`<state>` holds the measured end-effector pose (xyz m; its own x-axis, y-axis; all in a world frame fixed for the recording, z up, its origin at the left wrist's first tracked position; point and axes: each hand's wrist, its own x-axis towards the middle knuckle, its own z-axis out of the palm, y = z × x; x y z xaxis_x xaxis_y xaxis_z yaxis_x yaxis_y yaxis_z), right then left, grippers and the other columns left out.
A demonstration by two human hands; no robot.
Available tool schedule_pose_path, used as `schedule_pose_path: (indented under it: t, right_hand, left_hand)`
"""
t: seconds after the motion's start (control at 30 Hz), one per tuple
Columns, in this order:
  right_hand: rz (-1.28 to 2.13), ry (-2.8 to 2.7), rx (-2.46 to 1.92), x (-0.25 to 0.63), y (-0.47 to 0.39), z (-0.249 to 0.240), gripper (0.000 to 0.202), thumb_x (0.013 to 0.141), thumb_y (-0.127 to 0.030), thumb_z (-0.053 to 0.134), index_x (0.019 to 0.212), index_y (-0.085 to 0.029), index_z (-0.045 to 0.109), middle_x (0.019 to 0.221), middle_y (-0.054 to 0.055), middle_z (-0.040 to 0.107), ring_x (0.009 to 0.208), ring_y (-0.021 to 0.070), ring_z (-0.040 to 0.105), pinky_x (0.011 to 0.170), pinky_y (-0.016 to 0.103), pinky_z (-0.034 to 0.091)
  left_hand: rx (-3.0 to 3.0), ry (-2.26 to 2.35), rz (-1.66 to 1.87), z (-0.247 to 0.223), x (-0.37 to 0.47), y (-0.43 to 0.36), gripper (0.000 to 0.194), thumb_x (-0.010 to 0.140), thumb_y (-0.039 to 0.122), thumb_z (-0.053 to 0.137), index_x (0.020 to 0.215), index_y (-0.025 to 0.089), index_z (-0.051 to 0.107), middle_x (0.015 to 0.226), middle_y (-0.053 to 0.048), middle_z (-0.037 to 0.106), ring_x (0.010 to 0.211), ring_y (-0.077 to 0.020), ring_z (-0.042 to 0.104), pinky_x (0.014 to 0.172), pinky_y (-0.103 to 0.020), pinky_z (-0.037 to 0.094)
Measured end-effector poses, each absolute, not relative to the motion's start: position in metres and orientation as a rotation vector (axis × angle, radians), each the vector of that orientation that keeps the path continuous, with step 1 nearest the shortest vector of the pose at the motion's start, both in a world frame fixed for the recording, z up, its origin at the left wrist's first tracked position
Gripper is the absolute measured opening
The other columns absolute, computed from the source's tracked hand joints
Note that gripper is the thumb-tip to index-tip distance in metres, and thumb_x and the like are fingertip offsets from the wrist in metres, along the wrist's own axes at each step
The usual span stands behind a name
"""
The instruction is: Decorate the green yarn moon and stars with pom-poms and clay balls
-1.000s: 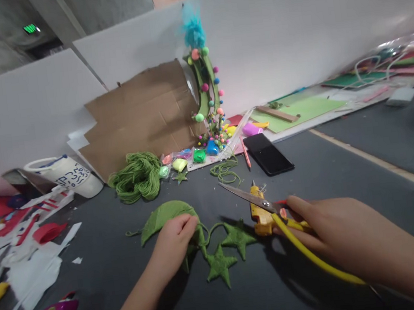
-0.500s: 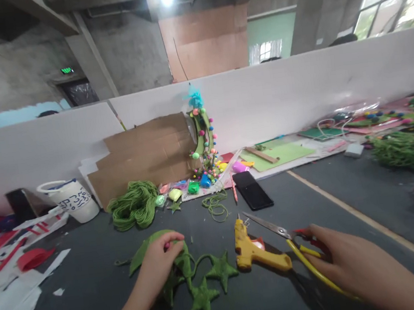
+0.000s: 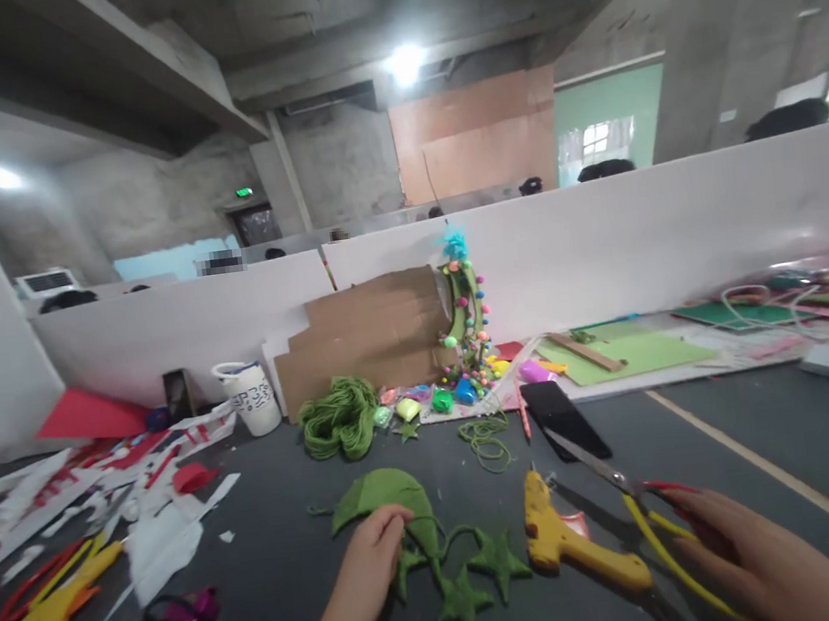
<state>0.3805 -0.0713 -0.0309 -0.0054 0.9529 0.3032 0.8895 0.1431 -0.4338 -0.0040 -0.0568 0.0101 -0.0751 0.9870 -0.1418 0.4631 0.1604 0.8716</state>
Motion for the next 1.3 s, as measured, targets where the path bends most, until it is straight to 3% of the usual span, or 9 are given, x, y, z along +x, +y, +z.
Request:
schedule_pose_path:
  t: [0.2, 0.3, 0.43, 0.57, 0.8, 1.0, 1.17, 1.23, 1.3]
  right_hand:
    - [0.316, -1.975, -1.642, 0.374, -0.046, -0.019, 0.043, 0.077, -0.040, 0.047, 0.108, -0.016, 0.064, 0.105, 0.013, 0.067, 0.092, 0.0282, 0.064, 0.081, 0.035, 0.050]
    - [0.339, -1.891, -1.654, 0.379, -0.039, -0.018, 0.038, 0.078, -0.036, 0.046, 0.108, -0.020, 0.063, 0.089, 0.008, 0.071, 0.079, 0.0261, 0.067, 0.069, 0.032, 0.052]
    - [0.382, -1.877, -1.642, 0.376, -0.027, -0.014, 0.034, 0.081, -0.027, 0.040, 0.110, -0.021, 0.056, 0.074, 0.003, 0.068, 0.067, 0.0222, 0.065, 0.061, 0.029, 0.050]
    - [0.318, -1.911, -1.639, 0.366, -0.003, -0.001, 0.030, 0.080, -0.024, 0.040, 0.107, -0.018, 0.052, 0.082, 0.006, 0.067, 0.073, 0.0214, 0.064, 0.067, 0.030, 0.049]
    - [0.094, -1.860, -1.795, 0.391, 0.037, -0.008, 0.033, 0.084, -0.025, 0.036, 0.111, -0.011, 0.048, 0.091, 0.014, 0.065, 0.082, 0.0248, 0.064, 0.073, 0.034, 0.048]
    - [-0.005, -1.930, -1.988, 0.432, 0.046, -0.048, 0.033, 0.084, -0.025, 0.037, 0.107, -0.008, 0.052, 0.085, 0.017, 0.067, 0.080, 0.0301, 0.064, 0.073, 0.039, 0.047]
    - [-0.276, -2.078, -1.914, 0.399, 0.038, -0.021, 0.032, 0.086, -0.026, 0.040, 0.102, -0.008, 0.061, 0.104, 0.022, 0.062, 0.096, 0.0370, 0.058, 0.087, 0.049, 0.039]
    - [-0.058, -2.166, -1.774, 0.357, 0.029, -0.002, 0.034, 0.085, -0.032, 0.045, 0.108, -0.011, 0.058, 0.109, 0.018, 0.061, 0.100, 0.0323, 0.057, 0.089, 0.044, 0.041]
    - [0.201, -2.287, -1.633, 0.301, 0.018, 0.016, 0.031, 0.084, -0.026, 0.045, 0.112, -0.017, 0.056, 0.112, 0.012, 0.061, 0.102, 0.0259, 0.058, 0.088, 0.038, 0.045]
  left_hand:
    - [1.340, 1.701, 0.905, 0.019, -0.028, -0.057, 0.051, 0.061, 0.060, 0.048, 0.080, 0.017, 0.068, 0.038, 0.010, 0.027, 0.039, -0.0121, 0.027, 0.043, -0.024, 0.021]
    - [1.335, 1.715, 0.891, 0.019, -0.039, -0.051, 0.047, 0.060, 0.060, 0.051, 0.074, 0.019, 0.070, 0.038, 0.007, 0.034, 0.038, -0.0125, 0.028, 0.042, -0.025, 0.020]
    - [1.321, 1.722, 0.875, 0.009, -0.036, -0.032, 0.048, 0.057, 0.060, 0.054, 0.071, 0.017, 0.070, 0.038, 0.008, 0.031, 0.038, -0.0107, 0.024, 0.042, -0.024, 0.013]
    - [1.290, 1.634, 0.861, 0.011, -0.019, -0.008, 0.047, 0.055, 0.060, 0.058, 0.071, 0.017, 0.069, 0.037, 0.009, 0.029, 0.037, -0.0087, 0.022, 0.041, -0.023, 0.011]
    - [1.122, 1.645, 1.029, 0.016, -0.028, 0.012, 0.049, 0.049, 0.060, 0.065, 0.073, 0.017, 0.068, 0.045, 0.005, 0.048, 0.040, -0.0068, 0.025, 0.040, -0.021, 0.015]
    - [1.026, 1.759, 1.024, 0.003, -0.054, 0.007, 0.047, 0.052, 0.059, 0.067, 0.078, 0.019, 0.068, 0.044, 0.006, 0.044, 0.041, -0.0080, 0.030, 0.041, -0.020, 0.020]
    - [1.021, 1.759, 1.080, 0.006, -0.054, 0.008, 0.044, 0.054, 0.058, 0.066, 0.075, 0.020, 0.068, 0.041, 0.007, 0.039, 0.041, -0.0096, 0.032, 0.041, -0.021, 0.022]
    - [0.998, 1.727, 1.121, 0.007, -0.055, 0.007, 0.045, 0.055, 0.056, 0.065, 0.078, 0.017, 0.068, 0.040, 0.009, 0.032, 0.040, -0.0082, 0.029, 0.041, -0.020, 0.019]
    - [0.960, 1.700, 1.172, 0.008, -0.056, 0.006, 0.046, 0.057, 0.055, 0.063, 0.080, 0.015, 0.067, 0.041, 0.011, 0.025, 0.040, -0.0068, 0.024, 0.041, -0.019, 0.015]
